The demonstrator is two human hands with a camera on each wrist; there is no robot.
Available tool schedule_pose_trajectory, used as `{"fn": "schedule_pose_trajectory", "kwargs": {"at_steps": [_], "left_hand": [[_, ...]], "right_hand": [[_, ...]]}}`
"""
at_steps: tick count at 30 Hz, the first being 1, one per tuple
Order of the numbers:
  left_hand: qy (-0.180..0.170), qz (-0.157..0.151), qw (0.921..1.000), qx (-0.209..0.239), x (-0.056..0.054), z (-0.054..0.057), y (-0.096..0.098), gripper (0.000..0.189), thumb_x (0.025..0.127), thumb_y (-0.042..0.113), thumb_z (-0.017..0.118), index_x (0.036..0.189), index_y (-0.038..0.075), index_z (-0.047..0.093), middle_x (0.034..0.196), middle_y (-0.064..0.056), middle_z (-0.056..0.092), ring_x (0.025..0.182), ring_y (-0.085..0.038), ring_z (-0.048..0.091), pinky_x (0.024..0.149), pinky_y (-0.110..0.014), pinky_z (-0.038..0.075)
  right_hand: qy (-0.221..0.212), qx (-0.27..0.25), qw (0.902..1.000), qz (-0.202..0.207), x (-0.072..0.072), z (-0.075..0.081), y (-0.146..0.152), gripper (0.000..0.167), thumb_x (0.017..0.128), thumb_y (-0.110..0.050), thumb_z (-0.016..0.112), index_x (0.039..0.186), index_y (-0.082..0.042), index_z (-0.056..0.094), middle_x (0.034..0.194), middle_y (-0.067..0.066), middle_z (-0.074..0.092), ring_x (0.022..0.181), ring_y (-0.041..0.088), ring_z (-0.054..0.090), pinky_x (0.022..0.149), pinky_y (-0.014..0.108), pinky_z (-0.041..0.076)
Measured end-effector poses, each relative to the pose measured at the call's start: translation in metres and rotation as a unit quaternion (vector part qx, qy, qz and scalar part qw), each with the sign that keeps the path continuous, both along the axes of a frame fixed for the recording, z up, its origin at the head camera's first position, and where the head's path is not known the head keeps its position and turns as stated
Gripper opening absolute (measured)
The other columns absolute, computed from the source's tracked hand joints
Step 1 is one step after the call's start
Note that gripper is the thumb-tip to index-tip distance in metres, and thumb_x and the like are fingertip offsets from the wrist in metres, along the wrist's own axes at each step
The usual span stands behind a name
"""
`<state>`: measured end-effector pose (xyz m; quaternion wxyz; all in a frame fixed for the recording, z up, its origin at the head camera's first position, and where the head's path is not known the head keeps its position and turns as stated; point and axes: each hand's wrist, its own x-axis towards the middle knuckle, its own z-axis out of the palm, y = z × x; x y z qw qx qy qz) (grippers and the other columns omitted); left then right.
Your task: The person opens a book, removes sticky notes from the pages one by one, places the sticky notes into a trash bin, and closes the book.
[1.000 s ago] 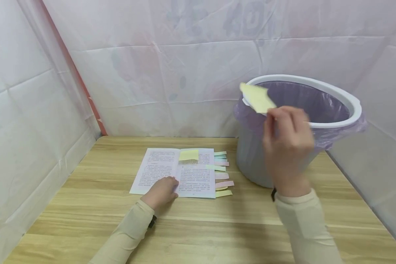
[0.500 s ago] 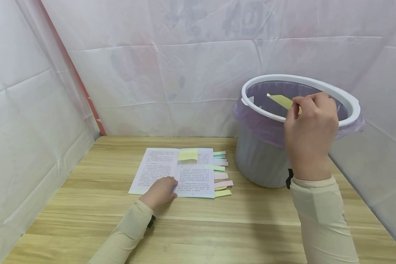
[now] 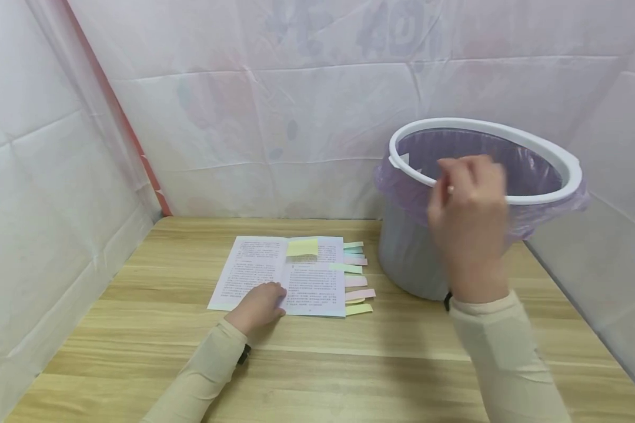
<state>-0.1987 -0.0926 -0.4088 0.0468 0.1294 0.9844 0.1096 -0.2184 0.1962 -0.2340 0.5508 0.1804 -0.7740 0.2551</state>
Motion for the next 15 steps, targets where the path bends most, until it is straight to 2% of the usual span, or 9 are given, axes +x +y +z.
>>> {"fn": "schedule_pose_trajectory", "kwargs": {"at_steps": [2, 4, 6, 8, 12, 15], "left_hand": [[0.001, -0.002, 1.0, -0.002, 0.0, -0.001, 0.0, 0.02, 0.081, 0.013, 0.075, 0.093, -0.001, 0.068, 0.089, -0.012, 0.066, 0.086, -0.026, 0.063, 0.081, -0.037, 0.053], [0.002, -0.004, 1.0, -0.004, 0.0, -0.002, 0.001, 0.02, 0.08, 0.013, 0.076, 0.092, -0.001, 0.068, 0.086, -0.011, 0.065, 0.082, -0.026, 0.062, 0.078, -0.036, 0.054], [0.006, -0.004, 1.0, -0.004, -0.001, -0.004, 0.003, 0.019, 0.08, 0.014, 0.076, 0.09, -0.001, 0.068, 0.085, -0.011, 0.065, 0.082, -0.025, 0.062, 0.077, -0.036, 0.054], [0.008, -0.003, 1.0, -0.003, -0.001, -0.004, 0.005, 0.02, 0.08, 0.014, 0.077, 0.09, 0.0, 0.068, 0.087, -0.012, 0.066, 0.083, -0.026, 0.063, 0.078, -0.036, 0.054], [0.008, 0.0, 1.0, -0.004, 0.0, -0.004, 0.007, 0.02, 0.08, 0.014, 0.077, 0.09, 0.0, 0.068, 0.091, -0.013, 0.068, 0.086, -0.027, 0.064, 0.08, -0.036, 0.054], [0.013, -0.002, 0.9999, -0.008, 0.0, -0.005, 0.009, 0.021, 0.079, 0.015, 0.078, 0.09, 0.0, 0.069, 0.092, -0.013, 0.068, 0.087, -0.027, 0.065, 0.08, -0.035, 0.054]], "right_hand": [[0.014, 0.04, 0.9981, 0.044, -0.001, -0.017, -0.019, 0.014, 0.085, 0.009, 0.053, 0.094, 0.011, 0.064, 0.087, 0.027, 0.058, 0.083, 0.047, 0.051, 0.074, 0.053, 0.042], [0.011, 0.084, 0.9918, 0.095, -0.005, -0.041, -0.041, 0.013, 0.08, 0.012, 0.056, 0.091, 0.01, 0.063, 0.086, 0.024, 0.058, 0.081, 0.043, 0.052, 0.071, 0.05, 0.045], [-0.021, 0.13, 0.9808, 0.144, -0.012, -0.068, -0.064, 0.015, 0.076, 0.014, 0.059, 0.089, 0.008, 0.064, 0.085, 0.02, 0.059, 0.078, 0.038, 0.054, 0.069, 0.046, 0.049], [-0.078, 0.171, 0.9686, 0.162, -0.023, -0.097, -0.084, 0.015, 0.074, 0.013, 0.063, 0.089, 0.007, 0.065, 0.084, 0.018, 0.059, 0.077, 0.034, 0.056, 0.067, 0.041, 0.052], [-0.213, 0.253, 0.9349, 0.128, -0.047, -0.143, -0.114, 0.015, 0.076, 0.008, 0.069, 0.09, 0.007, 0.065, 0.082, 0.014, 0.059, 0.075, 0.028, 0.058, 0.063, 0.034, 0.054], [-0.281, 0.303, 0.9065, 0.087, -0.063, -0.161, -0.127, 0.016, 0.078, 0.005, 0.07, 0.093, 0.007, 0.065, 0.084, 0.014, 0.059, 0.076, 0.027, 0.059, 0.066, 0.033, 0.055]]}}
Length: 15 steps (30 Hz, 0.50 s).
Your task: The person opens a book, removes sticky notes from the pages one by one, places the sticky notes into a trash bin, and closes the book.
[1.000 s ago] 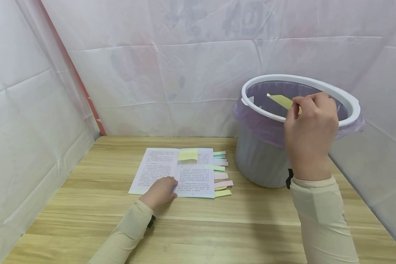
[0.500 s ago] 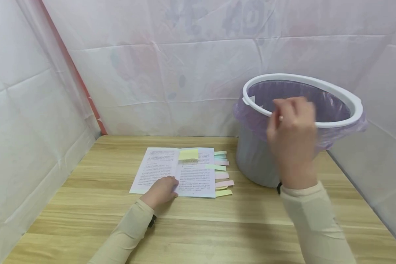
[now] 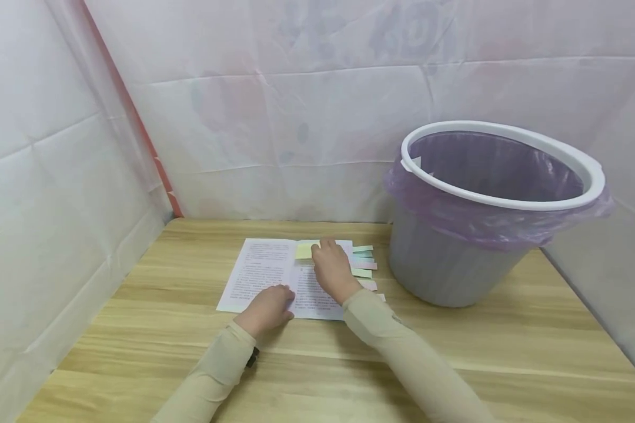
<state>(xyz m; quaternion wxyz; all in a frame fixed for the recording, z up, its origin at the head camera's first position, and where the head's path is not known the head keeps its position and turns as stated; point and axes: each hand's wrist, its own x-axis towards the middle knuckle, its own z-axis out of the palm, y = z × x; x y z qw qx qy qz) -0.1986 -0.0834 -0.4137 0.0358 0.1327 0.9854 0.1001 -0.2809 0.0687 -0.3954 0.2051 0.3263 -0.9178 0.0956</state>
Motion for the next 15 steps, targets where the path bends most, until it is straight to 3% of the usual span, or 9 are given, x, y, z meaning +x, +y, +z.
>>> {"fn": "schedule_pose_trajectory", "kwargs": {"at_steps": [6, 11, 15], "left_hand": [[0.013, -0.005, 0.9999, -0.006, 0.001, -0.001, 0.003, 0.021, 0.077, 0.015, 0.079, 0.088, 0.0, 0.068, 0.086, -0.011, 0.066, 0.081, -0.025, 0.063, 0.077, -0.033, 0.054], [0.008, 0.005, 0.9999, -0.005, 0.006, 0.002, 0.005, 0.021, 0.077, 0.013, 0.079, 0.088, -0.001, 0.069, 0.083, -0.01, 0.064, 0.078, -0.023, 0.062, 0.075, -0.032, 0.054], [0.002, 0.014, 0.9999, -0.003, 0.008, 0.003, 0.005, 0.021, 0.077, 0.013, 0.079, 0.089, -0.002, 0.069, 0.083, -0.009, 0.064, 0.077, -0.022, 0.063, 0.074, -0.031, 0.054]], "right_hand": [[-0.029, 0.055, 0.9971, -0.043, -0.018, -0.01, -0.017, 0.017, 0.082, -0.001, 0.067, 0.098, 0.006, 0.066, 0.092, 0.017, 0.063, 0.084, 0.03, 0.063, 0.078, 0.039, 0.056], [-0.033, 0.091, 0.9938, -0.054, -0.019, -0.012, -0.023, 0.016, 0.087, -0.005, 0.067, 0.101, 0.003, 0.068, 0.097, 0.016, 0.065, 0.09, 0.029, 0.064, 0.08, 0.038, 0.056], [-0.029, 0.087, 0.9938, -0.062, -0.019, -0.015, -0.026, 0.013, 0.087, -0.003, 0.066, 0.098, 0.004, 0.068, 0.093, 0.015, 0.065, 0.086, 0.028, 0.065, 0.076, 0.037, 0.057]]}}
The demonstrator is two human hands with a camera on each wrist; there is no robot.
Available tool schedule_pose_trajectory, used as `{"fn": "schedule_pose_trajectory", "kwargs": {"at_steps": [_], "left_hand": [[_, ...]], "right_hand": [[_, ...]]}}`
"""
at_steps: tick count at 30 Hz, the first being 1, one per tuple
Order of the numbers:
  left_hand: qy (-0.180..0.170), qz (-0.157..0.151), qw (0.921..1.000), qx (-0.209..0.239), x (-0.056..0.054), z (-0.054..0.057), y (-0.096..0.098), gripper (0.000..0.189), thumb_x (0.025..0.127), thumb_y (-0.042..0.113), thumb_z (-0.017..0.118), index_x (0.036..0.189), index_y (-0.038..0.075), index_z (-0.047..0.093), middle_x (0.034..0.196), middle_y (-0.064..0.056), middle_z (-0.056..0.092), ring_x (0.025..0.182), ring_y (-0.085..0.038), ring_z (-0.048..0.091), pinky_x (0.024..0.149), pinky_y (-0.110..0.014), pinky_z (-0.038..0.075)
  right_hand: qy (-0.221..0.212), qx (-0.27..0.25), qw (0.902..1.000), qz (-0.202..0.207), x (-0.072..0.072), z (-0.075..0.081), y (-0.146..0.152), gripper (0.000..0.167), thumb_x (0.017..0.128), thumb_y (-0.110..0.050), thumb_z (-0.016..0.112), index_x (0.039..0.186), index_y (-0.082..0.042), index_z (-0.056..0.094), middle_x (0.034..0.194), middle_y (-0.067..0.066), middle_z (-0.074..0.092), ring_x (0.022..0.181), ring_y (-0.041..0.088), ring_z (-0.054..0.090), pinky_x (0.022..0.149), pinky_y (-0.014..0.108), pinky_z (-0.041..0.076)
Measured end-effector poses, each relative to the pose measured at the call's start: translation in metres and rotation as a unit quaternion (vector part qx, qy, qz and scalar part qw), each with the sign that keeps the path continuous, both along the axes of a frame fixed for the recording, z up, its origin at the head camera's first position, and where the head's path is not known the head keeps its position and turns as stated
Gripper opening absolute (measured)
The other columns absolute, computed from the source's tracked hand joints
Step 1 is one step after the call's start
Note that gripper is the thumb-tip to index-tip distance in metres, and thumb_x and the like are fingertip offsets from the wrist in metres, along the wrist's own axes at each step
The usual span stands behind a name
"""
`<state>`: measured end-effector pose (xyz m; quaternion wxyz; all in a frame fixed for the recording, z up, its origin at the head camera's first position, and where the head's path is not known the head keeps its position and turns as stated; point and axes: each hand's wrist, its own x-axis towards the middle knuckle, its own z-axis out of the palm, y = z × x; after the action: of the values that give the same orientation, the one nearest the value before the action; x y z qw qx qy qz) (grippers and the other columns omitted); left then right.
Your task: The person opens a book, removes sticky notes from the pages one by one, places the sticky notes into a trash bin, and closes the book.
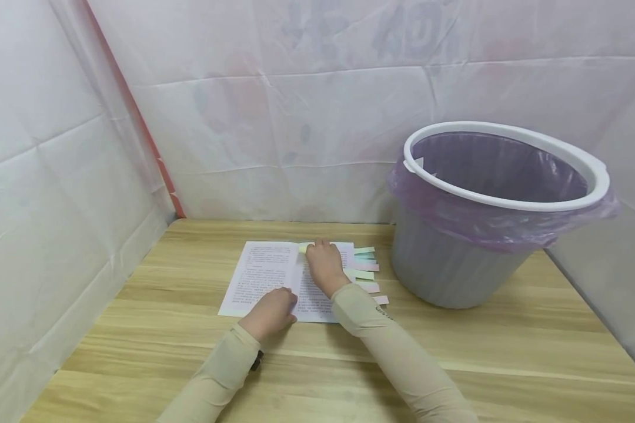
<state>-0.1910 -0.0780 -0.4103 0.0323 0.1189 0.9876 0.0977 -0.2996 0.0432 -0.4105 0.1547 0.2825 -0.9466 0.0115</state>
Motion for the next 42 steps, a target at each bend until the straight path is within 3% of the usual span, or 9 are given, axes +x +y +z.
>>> {"fn": "schedule_pose_trajectory", "kwargs": {"at_steps": [11, 32, 37, 40, 42], "left_hand": [[0.001, 0.0, 1.0, 0.001, 0.0, -0.002, 0.001, 0.021, 0.077, 0.013, 0.079, 0.089, -0.001, 0.069, 0.082, -0.01, 0.064, 0.076, -0.022, 0.062, 0.072, -0.032, 0.055], [-0.01, -0.001, 1.0, 0.0, -0.003, -0.001, 0.001, 0.023, 0.078, 0.014, 0.079, 0.091, -0.002, 0.069, 0.081, -0.008, 0.063, 0.075, -0.02, 0.061, 0.072, -0.03, 0.054], [-0.008, -0.002, 1.0, 0.002, -0.003, -0.001, 0.0, 0.022, 0.077, 0.013, 0.08, 0.089, -0.002, 0.069, 0.08, -0.008, 0.063, 0.074, -0.02, 0.061, 0.071, -0.031, 0.054], [-0.005, -0.003, 1.0, 0.001, -0.003, 0.0, 0.0, 0.022, 0.077, 0.014, 0.08, 0.089, -0.002, 0.069, 0.08, -0.009, 0.063, 0.074, -0.021, 0.06, 0.071, -0.031, 0.054], [-0.004, -0.002, 1.0, 0.001, -0.002, 0.001, 0.0, 0.023, 0.077, 0.014, 0.08, 0.089, -0.002, 0.069, 0.079, -0.008, 0.062, 0.074, -0.021, 0.06, 0.071, -0.031, 0.054]], "right_hand": [[-0.051, -0.063, 0.9946, -0.064, -0.004, 0.001, 0.007, 0.014, 0.088, 0.001, 0.063, 0.1, 0.008, 0.065, 0.09, 0.017, 0.066, 0.082, 0.03, 0.068, 0.064, 0.035, 0.059], [-0.052, -0.127, 0.9841, -0.113, -0.011, 0.016, 0.033, 0.012, 0.088, 0.005, 0.059, 0.097, 0.012, 0.062, 0.087, 0.02, 0.062, 0.073, 0.033, 0.066, 0.057, 0.039, 0.058], [-0.008, -0.142, 0.9841, -0.106, -0.007, 0.023, 0.041, 0.007, 0.086, 0.004, 0.058, 0.09, 0.009, 0.059, 0.08, 0.018, 0.059, 0.066, 0.031, 0.063, 0.052, 0.04, 0.055], [0.063, -0.173, 0.9813, -0.057, 0.004, 0.033, 0.047, 0.006, 0.086, 0.002, 0.059, 0.086, 0.007, 0.055, 0.074, 0.016, 0.055, 0.061, 0.031, 0.058, 0.048, 0.041, 0.052], [0.127, -0.201, 0.9713, -0.003, 0.013, 0.043, 0.052, 0.006, 0.085, 0.004, 0.059, 0.083, 0.006, 0.054, 0.071, 0.016, 0.054, 0.058, 0.032, 0.056, 0.047, 0.042, 0.05]]}}
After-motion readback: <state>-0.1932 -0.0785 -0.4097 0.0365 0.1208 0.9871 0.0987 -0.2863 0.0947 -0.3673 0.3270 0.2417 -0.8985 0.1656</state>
